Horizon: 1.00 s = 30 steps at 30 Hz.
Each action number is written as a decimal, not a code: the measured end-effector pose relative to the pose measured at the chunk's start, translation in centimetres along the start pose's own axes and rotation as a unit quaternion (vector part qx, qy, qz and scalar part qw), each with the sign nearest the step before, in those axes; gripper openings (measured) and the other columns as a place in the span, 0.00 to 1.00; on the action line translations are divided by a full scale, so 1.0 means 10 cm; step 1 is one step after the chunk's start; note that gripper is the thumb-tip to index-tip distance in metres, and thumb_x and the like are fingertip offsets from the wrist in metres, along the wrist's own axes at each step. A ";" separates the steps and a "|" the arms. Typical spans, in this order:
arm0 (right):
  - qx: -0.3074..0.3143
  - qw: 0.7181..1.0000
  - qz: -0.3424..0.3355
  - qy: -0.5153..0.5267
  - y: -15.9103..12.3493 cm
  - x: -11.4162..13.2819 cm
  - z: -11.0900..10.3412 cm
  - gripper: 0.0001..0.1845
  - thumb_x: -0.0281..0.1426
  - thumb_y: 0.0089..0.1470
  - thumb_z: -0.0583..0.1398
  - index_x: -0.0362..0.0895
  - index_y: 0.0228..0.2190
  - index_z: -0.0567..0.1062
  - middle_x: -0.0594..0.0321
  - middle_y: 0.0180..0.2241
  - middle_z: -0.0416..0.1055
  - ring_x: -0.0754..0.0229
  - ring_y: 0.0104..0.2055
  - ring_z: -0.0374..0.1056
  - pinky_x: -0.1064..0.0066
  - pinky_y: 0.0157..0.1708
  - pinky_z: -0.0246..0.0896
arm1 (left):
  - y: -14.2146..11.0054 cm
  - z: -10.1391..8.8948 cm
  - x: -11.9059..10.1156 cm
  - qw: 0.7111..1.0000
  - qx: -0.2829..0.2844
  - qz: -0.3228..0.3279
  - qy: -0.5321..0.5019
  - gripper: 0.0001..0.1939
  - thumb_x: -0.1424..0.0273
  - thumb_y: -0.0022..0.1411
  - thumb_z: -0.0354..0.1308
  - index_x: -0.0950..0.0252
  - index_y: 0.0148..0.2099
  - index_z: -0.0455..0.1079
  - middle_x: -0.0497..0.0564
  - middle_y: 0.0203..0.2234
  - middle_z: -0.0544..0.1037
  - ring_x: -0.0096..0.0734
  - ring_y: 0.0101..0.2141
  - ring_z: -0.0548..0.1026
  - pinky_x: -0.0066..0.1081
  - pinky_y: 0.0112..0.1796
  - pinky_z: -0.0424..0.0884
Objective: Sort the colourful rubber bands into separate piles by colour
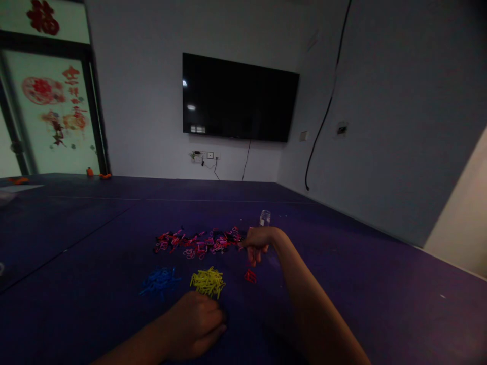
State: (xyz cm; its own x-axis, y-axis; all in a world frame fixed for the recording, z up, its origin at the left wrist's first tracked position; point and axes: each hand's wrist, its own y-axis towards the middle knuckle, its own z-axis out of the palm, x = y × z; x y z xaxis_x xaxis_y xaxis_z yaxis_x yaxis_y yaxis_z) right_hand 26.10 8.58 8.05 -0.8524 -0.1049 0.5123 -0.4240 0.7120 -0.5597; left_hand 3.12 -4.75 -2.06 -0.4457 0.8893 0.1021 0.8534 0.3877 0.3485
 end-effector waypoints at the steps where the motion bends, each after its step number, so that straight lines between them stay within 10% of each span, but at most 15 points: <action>1: 0.002 1.000 0.005 -0.002 0.00 0.01 0.01 0.31 0.54 0.47 0.57 0.38 0.17 0.76 0.52 0.21 0.76 0.63 0.22 0.70 0.78 0.15 0.46 | 0.00 0.00 0.00 1.000 0.000 -0.001 -0.002 0.10 0.69 0.66 0.42 0.63 0.36 0.64 0.48 0.24 0.72 0.29 0.24 0.69 0.30 0.25 0.59; 6: -0.079 0.997 0.023 -0.005 0.08 -0.04 -0.05 0.30 0.50 0.54 0.53 0.36 0.23 0.78 0.50 0.25 0.77 0.62 0.24 0.72 0.78 0.17 0.51 | 0.00 0.00 0.01 1.000 0.000 0.003 -0.002 0.11 0.69 0.66 0.42 0.63 0.36 0.64 0.48 0.24 0.72 0.29 0.24 0.69 0.30 0.25 0.59; 13: -0.362 0.931 -0.032 -0.034 0.45 -0.13 -0.08 0.32 0.40 0.64 0.40 0.36 0.36 0.78 0.51 0.36 0.77 0.60 0.38 0.73 0.76 0.34 0.60 | 0.02 -0.06 0.00 1.000 0.000 0.012 0.010 0.08 0.71 0.64 0.46 0.63 0.32 0.62 0.46 0.23 0.70 0.28 0.22 0.67 0.31 0.23 0.57; 30: -0.385 0.920 -0.016 -0.074 0.81 -0.31 0.17 0.39 0.45 0.63 0.35 0.34 0.37 0.78 0.45 0.39 0.75 0.53 0.44 0.70 0.71 0.40 0.58 | 0.05 -0.09 -0.02 1.000 0.019 0.007 0.009 0.07 0.71 0.63 0.46 0.63 0.32 0.62 0.45 0.23 0.70 0.27 0.22 0.67 0.30 0.23 0.57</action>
State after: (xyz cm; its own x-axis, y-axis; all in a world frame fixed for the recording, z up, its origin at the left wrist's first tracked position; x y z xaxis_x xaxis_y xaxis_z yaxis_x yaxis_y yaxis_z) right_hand 24.78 13.52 0.84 -0.8999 -0.1862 0.3943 -0.1551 0.9818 0.1097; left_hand 3.34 -4.98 -1.05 -0.4375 0.8907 0.1239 0.8696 0.3839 0.3105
